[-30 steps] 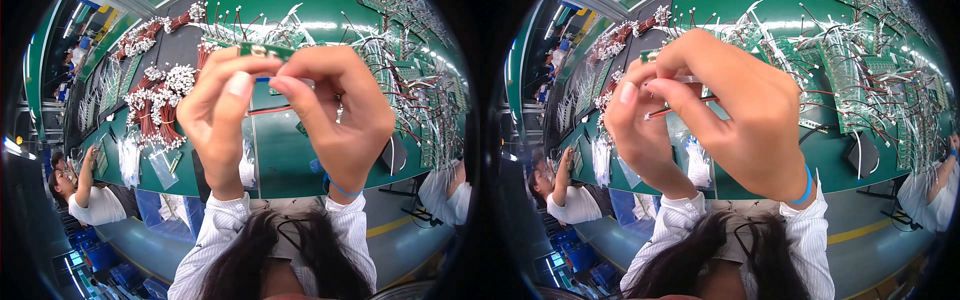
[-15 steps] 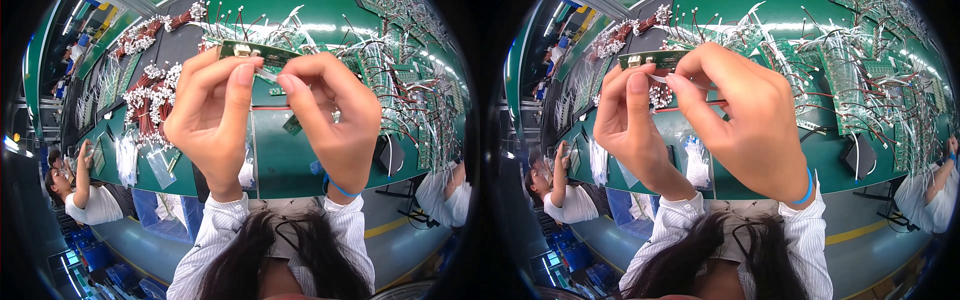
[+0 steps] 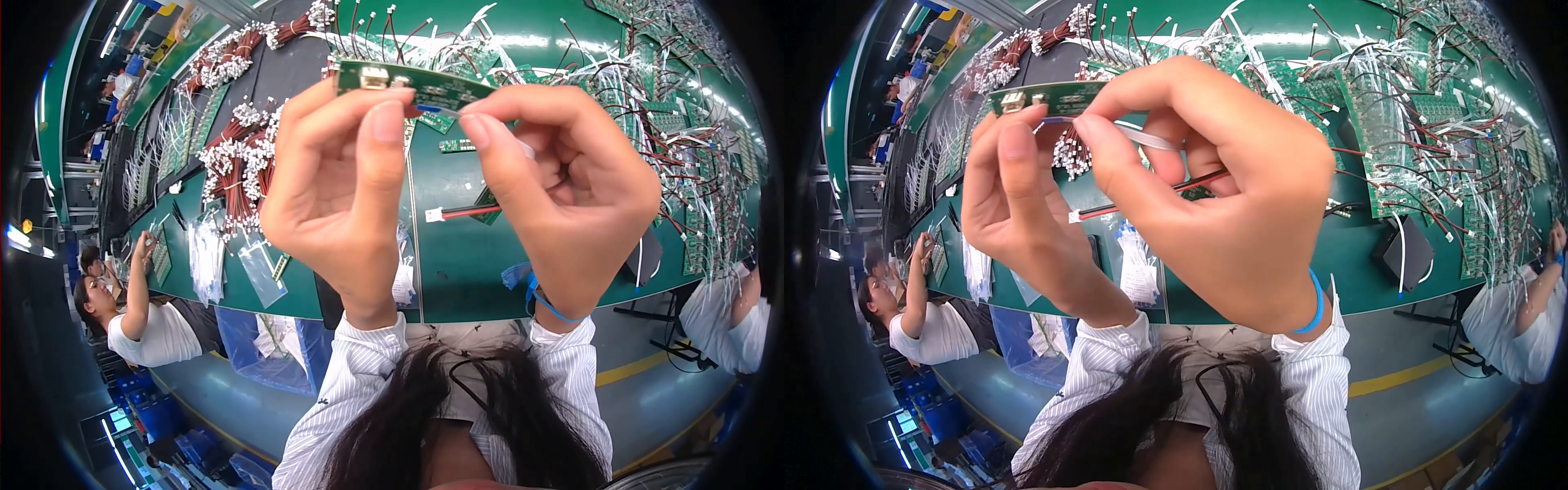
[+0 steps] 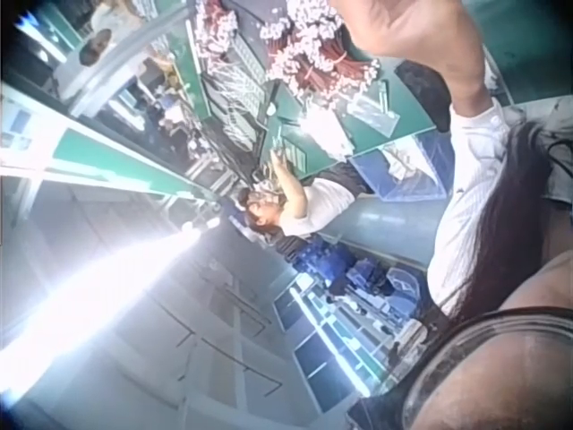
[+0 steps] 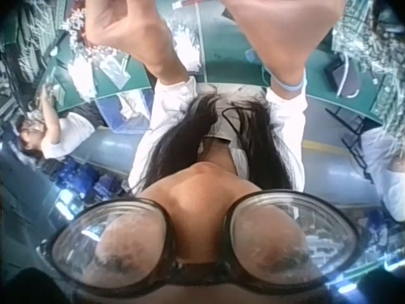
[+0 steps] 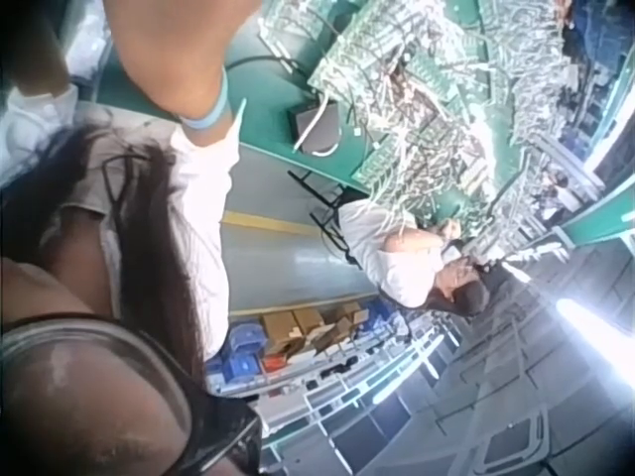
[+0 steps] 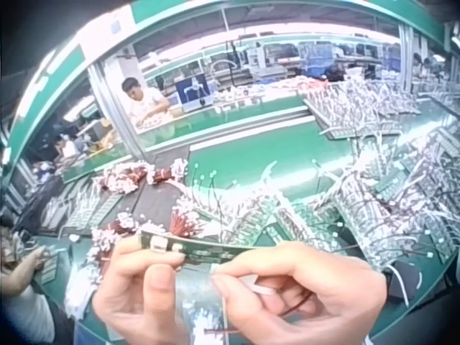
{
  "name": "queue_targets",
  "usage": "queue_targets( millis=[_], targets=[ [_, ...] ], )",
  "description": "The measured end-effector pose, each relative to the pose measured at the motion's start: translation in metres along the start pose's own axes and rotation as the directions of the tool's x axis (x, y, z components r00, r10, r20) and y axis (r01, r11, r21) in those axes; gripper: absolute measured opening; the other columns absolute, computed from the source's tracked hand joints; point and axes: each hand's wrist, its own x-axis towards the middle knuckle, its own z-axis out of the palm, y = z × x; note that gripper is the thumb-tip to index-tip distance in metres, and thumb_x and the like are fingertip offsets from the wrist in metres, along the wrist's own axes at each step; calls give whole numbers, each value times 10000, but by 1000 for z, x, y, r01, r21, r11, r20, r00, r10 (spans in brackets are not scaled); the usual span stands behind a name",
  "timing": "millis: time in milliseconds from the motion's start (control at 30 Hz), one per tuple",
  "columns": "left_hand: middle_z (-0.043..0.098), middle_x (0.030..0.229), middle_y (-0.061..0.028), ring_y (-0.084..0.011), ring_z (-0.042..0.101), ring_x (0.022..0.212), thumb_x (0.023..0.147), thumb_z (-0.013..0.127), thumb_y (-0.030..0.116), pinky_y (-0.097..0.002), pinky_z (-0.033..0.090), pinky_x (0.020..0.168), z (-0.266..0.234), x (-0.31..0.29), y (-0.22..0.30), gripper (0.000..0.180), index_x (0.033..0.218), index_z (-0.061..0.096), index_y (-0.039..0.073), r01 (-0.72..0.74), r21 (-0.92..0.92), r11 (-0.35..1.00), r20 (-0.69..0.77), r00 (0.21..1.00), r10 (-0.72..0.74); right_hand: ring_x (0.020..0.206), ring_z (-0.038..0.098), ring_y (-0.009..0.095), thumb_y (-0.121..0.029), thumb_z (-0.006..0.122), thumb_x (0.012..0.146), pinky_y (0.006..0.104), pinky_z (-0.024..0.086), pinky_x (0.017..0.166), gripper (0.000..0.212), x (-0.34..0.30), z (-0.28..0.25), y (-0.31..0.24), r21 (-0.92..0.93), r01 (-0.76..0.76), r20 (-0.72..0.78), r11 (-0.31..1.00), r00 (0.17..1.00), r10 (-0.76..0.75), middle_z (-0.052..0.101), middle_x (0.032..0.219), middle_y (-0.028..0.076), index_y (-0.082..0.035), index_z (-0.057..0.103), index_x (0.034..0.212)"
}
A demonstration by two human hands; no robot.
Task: The person assembles electronic components by hand, connecting wires with connector housings to printed circuit boards.
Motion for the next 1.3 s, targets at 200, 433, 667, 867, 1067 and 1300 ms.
queue_targets(
  millis=[200,433,667,867,1067,1300],
  targets=[
    [580,899,-123,-130,571,755,751,618,-107,-208,454,676,-4,-1,-5,217,915,502,-25,68,-64,996,-94,993,-74,504,358,-28,66,654,731,137,228,424,81,-5,7,-6,-66,5,13,998,1000,-4,526,614,-41,26,608,785],
    [560,889,-122,-168,585,736,780,618,-54,-271,486,670,5,1,-1,355,1079,432,-10,127,-174,976,-111,983,-148,497,343,-27,112,626,719,139,217,421,93,-6,2,-7,-46,7,48,999,999,-5,528,614,-24,38,598,768],
    [560,881,-127,-193,591,717,799,608,-26,-301,498,663,0,7,-3,332,1081,432,-12,157,-276,948,-56,982,-178,507,343,-22,147,616,715,120,274,428,158,-12,15,-7,-94,257,8,962,966,-258,539,664,12,56,570,835],
    [567,891,-148,-246,611,714,825,582,-3,-336,513,664,3,5,-9,290,1073,432,-10,196,-350,916,31,980,-197,513,348,-26,135,617,734,110,259,430,191,-12,-9,-19,-152,144,150,978,981,-122,531,678,5,50,561,896],
    [565,967,-180,-265,615,810,856,541,22,-355,518,731,3,-1,-6,283,1108,435,-50,287,-395,873,133,958,-254,487,312,-42,112,615,755,106,225,414,189,-10,-10,-17,-198,102,43,975,994,-96,518,651,-27,36,572,922],
    [565,982,-185,-264,611,832,866,527,33,-356,515,750,10,-5,-8,292,1126,434,-63,322,-420,849,207,944,-256,503,384,-43,106,619,761,99,284,409,140,-2,-10,-16,-298,296,35,908,954,-299,598,748,3,33,603,880]
  ],
)
